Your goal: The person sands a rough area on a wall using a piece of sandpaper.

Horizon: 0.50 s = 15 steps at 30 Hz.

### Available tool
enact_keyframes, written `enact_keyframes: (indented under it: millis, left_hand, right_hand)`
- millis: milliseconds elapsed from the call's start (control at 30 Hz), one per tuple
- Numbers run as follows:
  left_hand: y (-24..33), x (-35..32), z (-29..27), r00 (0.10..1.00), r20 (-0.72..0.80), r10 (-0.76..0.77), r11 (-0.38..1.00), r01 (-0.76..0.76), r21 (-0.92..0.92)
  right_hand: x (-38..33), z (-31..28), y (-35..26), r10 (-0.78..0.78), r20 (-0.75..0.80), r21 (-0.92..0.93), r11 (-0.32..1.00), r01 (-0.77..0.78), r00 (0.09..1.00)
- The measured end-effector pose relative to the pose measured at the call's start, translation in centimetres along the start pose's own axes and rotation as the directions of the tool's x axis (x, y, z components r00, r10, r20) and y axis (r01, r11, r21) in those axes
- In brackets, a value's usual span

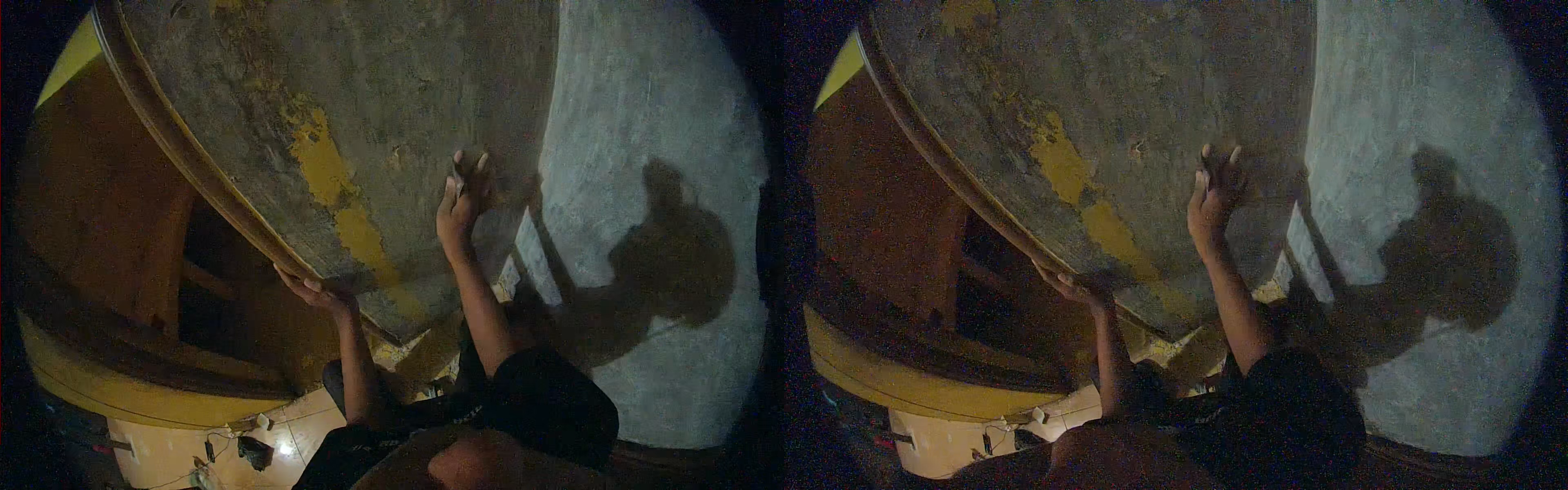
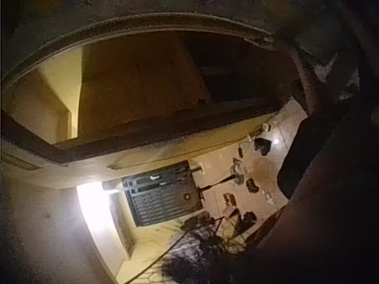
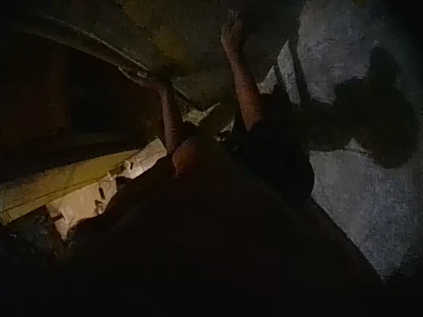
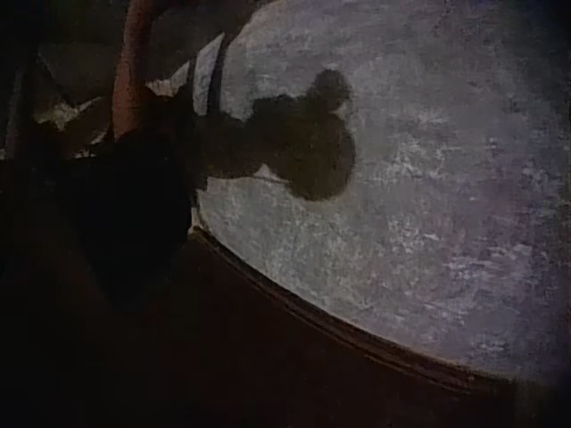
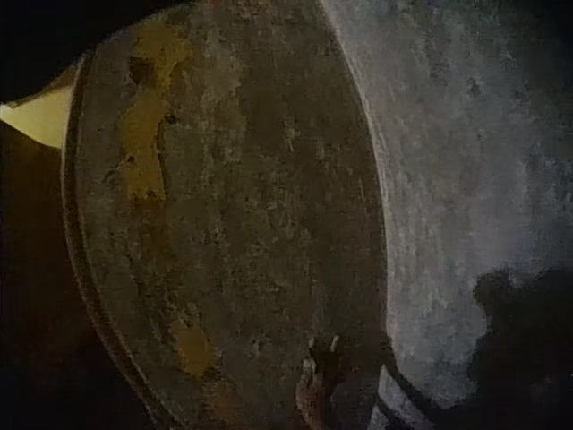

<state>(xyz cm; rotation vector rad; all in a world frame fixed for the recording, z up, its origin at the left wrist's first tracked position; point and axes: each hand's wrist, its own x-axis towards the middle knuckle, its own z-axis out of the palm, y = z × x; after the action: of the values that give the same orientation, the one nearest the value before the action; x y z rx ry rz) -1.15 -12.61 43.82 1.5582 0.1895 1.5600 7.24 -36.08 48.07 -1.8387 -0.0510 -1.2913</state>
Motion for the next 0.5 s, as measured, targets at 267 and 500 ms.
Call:
enact_keyframes:
  millis: [267, 500]
  left_hand:
    - [-0.5, -0.2, 0.0, 0.999, -0.001, 0.046, 0.999, -0.046, 0.024]
    - [-0.1, -0.3, -0.3, 0.996, 0.066, -0.066, 0.998, 0.067, -0.016]
  right_hand:
    - [3.2, -0.1, 0.9, 0.018, -0.070, -0.075, 0.997, -0.024, 0.997]
    - [-2.8, 0.3, 1.3, -0.002, 0.049, -0.005, 1.000, 0.002, 0.999]
